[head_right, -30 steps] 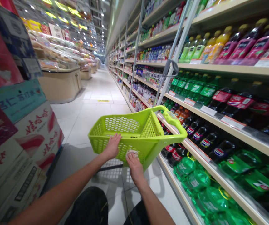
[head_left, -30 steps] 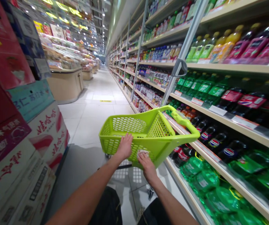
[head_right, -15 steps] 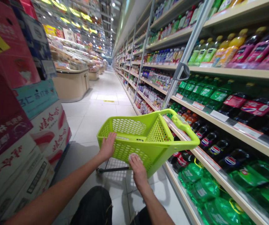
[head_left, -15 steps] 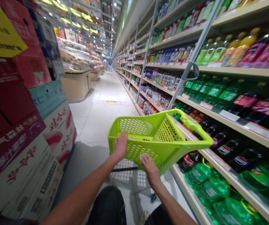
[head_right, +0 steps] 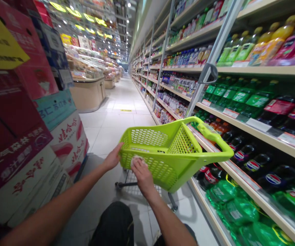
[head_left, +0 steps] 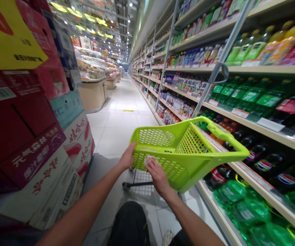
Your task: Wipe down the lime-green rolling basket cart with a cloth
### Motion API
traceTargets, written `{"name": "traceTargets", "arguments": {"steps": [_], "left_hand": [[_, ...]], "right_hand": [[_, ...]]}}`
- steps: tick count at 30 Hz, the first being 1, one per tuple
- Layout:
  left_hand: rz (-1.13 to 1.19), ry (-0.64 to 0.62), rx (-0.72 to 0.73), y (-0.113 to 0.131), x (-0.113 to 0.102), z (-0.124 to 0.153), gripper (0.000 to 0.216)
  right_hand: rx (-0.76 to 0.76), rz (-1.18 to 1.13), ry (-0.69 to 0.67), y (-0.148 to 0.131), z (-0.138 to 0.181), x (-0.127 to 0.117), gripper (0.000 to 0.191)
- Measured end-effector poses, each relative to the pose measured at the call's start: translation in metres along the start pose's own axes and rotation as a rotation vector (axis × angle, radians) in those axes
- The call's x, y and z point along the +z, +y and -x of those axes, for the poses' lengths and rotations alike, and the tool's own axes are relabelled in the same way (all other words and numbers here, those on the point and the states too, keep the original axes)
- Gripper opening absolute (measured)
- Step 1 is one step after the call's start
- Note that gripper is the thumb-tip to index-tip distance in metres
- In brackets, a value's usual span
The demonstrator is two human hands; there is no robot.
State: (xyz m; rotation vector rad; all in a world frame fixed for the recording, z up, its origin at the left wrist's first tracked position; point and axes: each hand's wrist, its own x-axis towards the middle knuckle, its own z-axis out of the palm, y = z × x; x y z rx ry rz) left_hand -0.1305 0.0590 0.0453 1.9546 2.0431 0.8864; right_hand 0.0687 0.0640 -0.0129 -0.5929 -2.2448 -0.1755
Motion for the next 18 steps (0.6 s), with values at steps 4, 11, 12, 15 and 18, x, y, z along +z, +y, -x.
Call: {"name": "traceTargets", "arguments": {"steps": [4,11,12,15,18], "left_hand": [[0.056,0.022,-0.054,-0.018,-0.009,0.007,0.073],[-0.017,-0.014,-0.128,-0.031,-0.002,0.026,0.073],[-0.034,-0.009,-0.13,-0.029,-0.002,0.024,0.071],[-0.102,0.013,-0.108,-0.013,0.0,0.01,0.067],[-0.192,-0.026,-0.025,0.012,0.01,-0.006,0.067]], "right_hand": [[-0.051,0.011,0.032,-0.012,-0.074,0.021,0.031],[-0.089,0.07,-0.238,-0.011,-0.018,0.06,0.02],[-0.094,0.066,-0.21,-0.007,-0.012,0.052,0.021],[-0.076,0.04,-0.05,0.013,-0.021,0.016,0.03],[-0.016,0.047,0.029,0.036,-0.034,-0.003,0.033]]}}
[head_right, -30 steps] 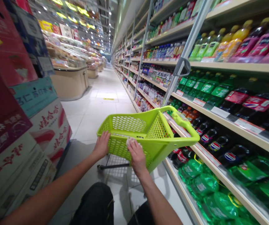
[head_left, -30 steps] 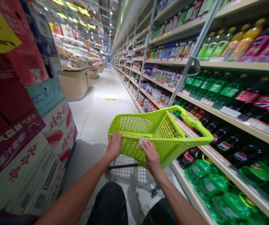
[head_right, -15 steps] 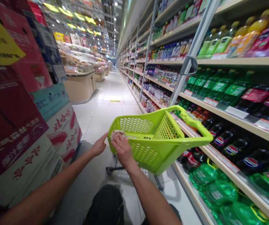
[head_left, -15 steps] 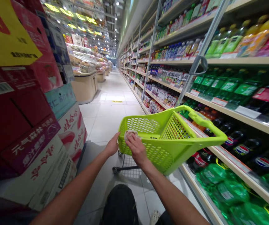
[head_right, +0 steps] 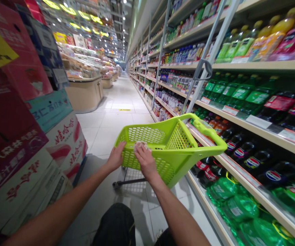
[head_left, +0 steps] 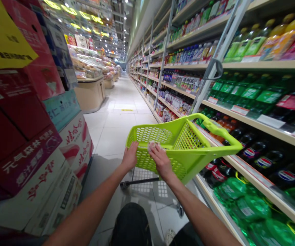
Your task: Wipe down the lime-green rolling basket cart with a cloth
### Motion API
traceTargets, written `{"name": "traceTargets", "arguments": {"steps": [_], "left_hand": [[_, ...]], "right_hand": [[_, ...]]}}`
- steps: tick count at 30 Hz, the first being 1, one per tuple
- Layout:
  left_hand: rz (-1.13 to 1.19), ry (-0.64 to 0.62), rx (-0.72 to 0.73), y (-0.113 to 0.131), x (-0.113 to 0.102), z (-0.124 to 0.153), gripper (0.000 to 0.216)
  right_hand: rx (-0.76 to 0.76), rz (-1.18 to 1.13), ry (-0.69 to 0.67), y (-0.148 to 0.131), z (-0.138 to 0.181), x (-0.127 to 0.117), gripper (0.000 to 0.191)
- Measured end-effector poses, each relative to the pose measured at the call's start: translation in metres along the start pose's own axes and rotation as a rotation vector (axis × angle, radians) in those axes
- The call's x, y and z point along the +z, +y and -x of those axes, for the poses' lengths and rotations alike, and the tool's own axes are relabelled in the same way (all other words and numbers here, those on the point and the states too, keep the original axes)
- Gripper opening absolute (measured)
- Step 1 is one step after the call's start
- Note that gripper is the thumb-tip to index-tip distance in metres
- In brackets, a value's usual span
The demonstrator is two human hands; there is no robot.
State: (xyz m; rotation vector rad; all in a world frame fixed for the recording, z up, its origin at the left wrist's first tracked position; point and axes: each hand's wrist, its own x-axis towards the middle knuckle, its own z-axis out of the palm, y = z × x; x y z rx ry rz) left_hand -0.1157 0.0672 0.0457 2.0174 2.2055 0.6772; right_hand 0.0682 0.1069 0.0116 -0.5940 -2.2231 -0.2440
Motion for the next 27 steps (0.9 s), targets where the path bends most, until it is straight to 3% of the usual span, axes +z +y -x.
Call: {"name": "traceTargets", "arguments": {"steps": [6,8,13,19,24,27], "left_hand": [[-0.193,-0.134,0.108,0.031,0.011,-0.006,0.07],[-0.224,-0.132,0.115,0.035,0.009,-0.005,0.07],[-0.222,-0.14,0.219,0.06,0.009,-0.002,0.069],[-0.24,-0.17,0.218,0.074,0.016,0.006,0.071],[-0.216,-0.138,0.255,0.085,0.018,0.003,0.071],[-0.208,-0.139,0.287,0.096,0.023,0.003,0.071]], "right_hand": [[-0.033,0.083,-0.157,0.009,0.053,0.003,0.024],[-0.034,0.072,-0.14,0.006,0.057,-0.007,0.026],[0.021,0.129,-0.035,0.015,0.033,-0.03,0.033],[0.033,0.163,-0.199,0.019,0.082,-0.023,0.028],[0.023,0.142,0.0,0.03,0.063,-0.056,0.036],[0.021,0.182,0.014,0.041,0.059,-0.06,0.035]]}}
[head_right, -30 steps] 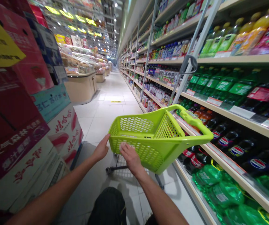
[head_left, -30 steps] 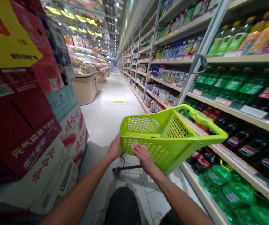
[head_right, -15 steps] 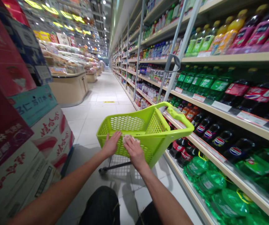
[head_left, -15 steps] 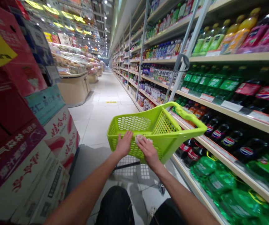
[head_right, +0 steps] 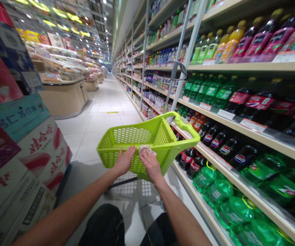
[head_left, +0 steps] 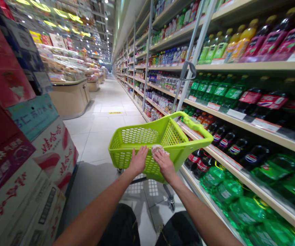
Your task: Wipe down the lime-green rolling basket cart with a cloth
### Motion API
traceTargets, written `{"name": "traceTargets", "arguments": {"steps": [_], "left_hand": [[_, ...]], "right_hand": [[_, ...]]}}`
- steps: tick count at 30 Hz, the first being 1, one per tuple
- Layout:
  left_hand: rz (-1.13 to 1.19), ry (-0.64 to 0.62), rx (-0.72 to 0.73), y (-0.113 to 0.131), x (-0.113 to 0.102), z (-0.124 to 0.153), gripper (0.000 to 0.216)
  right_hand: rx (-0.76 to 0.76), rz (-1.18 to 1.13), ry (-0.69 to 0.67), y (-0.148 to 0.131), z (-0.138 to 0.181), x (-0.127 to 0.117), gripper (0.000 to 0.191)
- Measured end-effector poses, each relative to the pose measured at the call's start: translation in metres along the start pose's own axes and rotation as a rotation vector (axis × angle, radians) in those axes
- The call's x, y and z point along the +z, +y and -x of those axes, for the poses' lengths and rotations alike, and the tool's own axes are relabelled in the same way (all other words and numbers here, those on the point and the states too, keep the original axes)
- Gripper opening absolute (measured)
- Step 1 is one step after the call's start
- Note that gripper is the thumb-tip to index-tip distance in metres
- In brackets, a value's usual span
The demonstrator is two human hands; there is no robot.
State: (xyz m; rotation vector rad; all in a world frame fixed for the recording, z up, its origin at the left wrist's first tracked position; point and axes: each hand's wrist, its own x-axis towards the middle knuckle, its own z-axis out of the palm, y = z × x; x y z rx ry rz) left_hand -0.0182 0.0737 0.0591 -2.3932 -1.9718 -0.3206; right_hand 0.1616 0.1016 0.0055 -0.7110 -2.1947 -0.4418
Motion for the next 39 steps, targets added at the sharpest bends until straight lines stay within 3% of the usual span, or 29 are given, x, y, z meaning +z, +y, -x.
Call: {"name": "traceTargets", "arguments": {"steps": [5,10,13,18,20,26,29,32,34,36,39], "left_hand": [[-0.014,-0.003,0.004,0.004,0.002,0.002,0.073],[-0.022,-0.01,-0.002,0.009,-0.002,-0.003,0.07],[-0.029,0.008,0.017,0.017,0.001,-0.006,0.07],[-0.037,0.02,0.029,0.02,0.008,-0.003,0.073],[-0.042,0.028,0.024,0.02,0.01,-0.002,0.074],[-0.041,0.098,0.03,0.039,0.008,-0.005,0.071],[-0.028,0.067,0.057,0.048,0.005,-0.008,0.072],[-0.023,0.052,0.056,0.049,0.006,-0.008,0.074],[-0.021,0.06,0.057,0.048,0.007,-0.008,0.074],[-0.016,0.058,0.051,0.048,0.007,-0.008,0.073],[-0.006,0.042,0.02,0.051,0.005,-0.008,0.073]], "right_hand": [[-0.071,0.008,-0.132,-0.005,0.034,0.007,0.032],[-0.001,-0.023,0.021,-0.006,-0.007,-0.028,0.035],[0.033,0.009,0.056,0.003,-0.019,-0.032,0.037],[0.011,0.022,-0.086,0.006,0.034,-0.018,0.035],[0.006,0.011,-0.069,0.007,0.038,-0.029,0.034],[0.124,0.081,0.179,0.038,-0.016,-0.089,0.037],[0.189,0.139,0.16,0.049,0.009,-0.083,0.039],[0.135,0.093,-0.013,0.042,0.056,-0.064,0.041],[0.108,0.052,-0.095,0.036,0.071,-0.063,0.041],[0.146,0.058,-0.049,0.039,0.065,-0.077,0.042],[0.243,0.124,0.168,0.059,0.035,-0.106,0.042]]}}
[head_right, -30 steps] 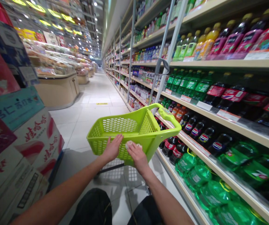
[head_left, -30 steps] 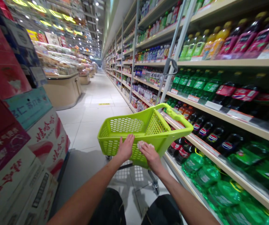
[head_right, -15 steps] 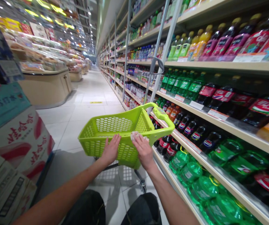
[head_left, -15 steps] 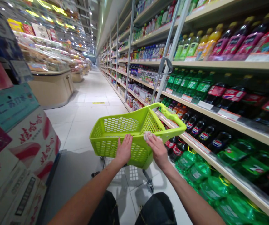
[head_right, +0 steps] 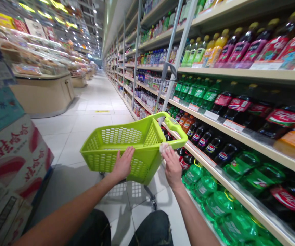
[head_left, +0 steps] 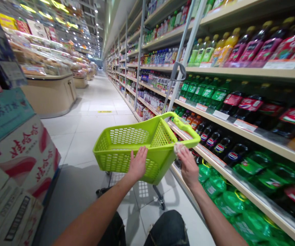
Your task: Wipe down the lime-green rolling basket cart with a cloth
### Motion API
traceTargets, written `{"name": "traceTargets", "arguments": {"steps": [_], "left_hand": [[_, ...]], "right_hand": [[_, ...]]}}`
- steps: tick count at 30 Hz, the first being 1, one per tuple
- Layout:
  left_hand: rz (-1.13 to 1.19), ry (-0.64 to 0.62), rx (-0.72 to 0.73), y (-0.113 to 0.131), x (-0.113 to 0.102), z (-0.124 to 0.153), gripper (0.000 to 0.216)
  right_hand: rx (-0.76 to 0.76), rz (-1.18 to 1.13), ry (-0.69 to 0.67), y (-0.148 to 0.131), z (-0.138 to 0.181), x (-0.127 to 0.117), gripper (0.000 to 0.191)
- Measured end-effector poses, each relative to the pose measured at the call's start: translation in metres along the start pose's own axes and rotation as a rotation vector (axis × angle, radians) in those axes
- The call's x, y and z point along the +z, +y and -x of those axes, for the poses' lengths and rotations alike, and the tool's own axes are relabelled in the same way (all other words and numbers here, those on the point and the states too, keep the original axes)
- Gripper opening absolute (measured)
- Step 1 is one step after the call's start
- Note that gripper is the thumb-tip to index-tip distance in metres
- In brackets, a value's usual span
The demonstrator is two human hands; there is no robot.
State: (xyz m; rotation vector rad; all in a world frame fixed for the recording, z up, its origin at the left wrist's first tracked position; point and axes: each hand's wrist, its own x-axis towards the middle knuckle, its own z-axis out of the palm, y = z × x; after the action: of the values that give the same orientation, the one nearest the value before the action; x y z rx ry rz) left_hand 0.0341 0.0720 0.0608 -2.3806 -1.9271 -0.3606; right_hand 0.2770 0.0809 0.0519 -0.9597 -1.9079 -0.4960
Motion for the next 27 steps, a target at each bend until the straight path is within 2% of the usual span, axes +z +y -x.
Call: {"name": "traceTargets", "arguments": {"steps": [2,3,5,8,12,15,17,20,24,26,27], "left_hand": [[-0.003,0.0,-0.026,0.002,-0.001,0.0,0.072],[-0.007,0.006,-0.033,0.003,-0.001,0.0,0.072],[-0.017,0.012,-0.035,0.004,-0.001,0.0,0.073],[-0.028,0.011,-0.019,0.005,0.001,0.002,0.077],[-0.037,0.043,-0.023,0.005,0.006,0.004,0.077],[-0.051,0.048,-0.014,0.003,0.009,0.005,0.076],[-0.056,0.051,0.017,0.0,0.01,0.005,0.076],[-0.047,0.048,0.051,-0.001,0.009,0.006,0.078],[0.001,0.023,0.032,0.005,0.007,0.006,0.079],[0.021,0.019,0.018,0.009,0.006,0.006,0.079],[0.026,0.018,0.012,0.011,0.006,0.005,0.079]], "right_hand": [[0.042,0.034,0.066,0.01,-0.016,-0.005,0.042],[0.044,0.041,0.057,0.012,-0.017,-0.005,0.042],[-0.018,0.015,-0.034,0.008,-0.009,0.0,0.043],[-0.119,-0.057,-0.155,-0.013,-0.002,0.009,0.043],[-0.12,0.0,-0.149,-0.044,-0.034,0.025,0.039],[-0.211,0.08,-0.289,-0.048,-0.059,0.04,0.036],[-0.269,0.108,-0.36,-0.035,-0.062,0.039,0.034],[-0.245,0.135,-0.304,0.006,-0.058,0.014,0.033],[0.025,0.25,-0.068,0.067,-0.064,-0.033,0.031],[0.128,0.271,-0.006,0.073,-0.067,-0.037,0.033],[0.143,0.258,-0.014,0.067,-0.067,-0.031,0.034]]}}
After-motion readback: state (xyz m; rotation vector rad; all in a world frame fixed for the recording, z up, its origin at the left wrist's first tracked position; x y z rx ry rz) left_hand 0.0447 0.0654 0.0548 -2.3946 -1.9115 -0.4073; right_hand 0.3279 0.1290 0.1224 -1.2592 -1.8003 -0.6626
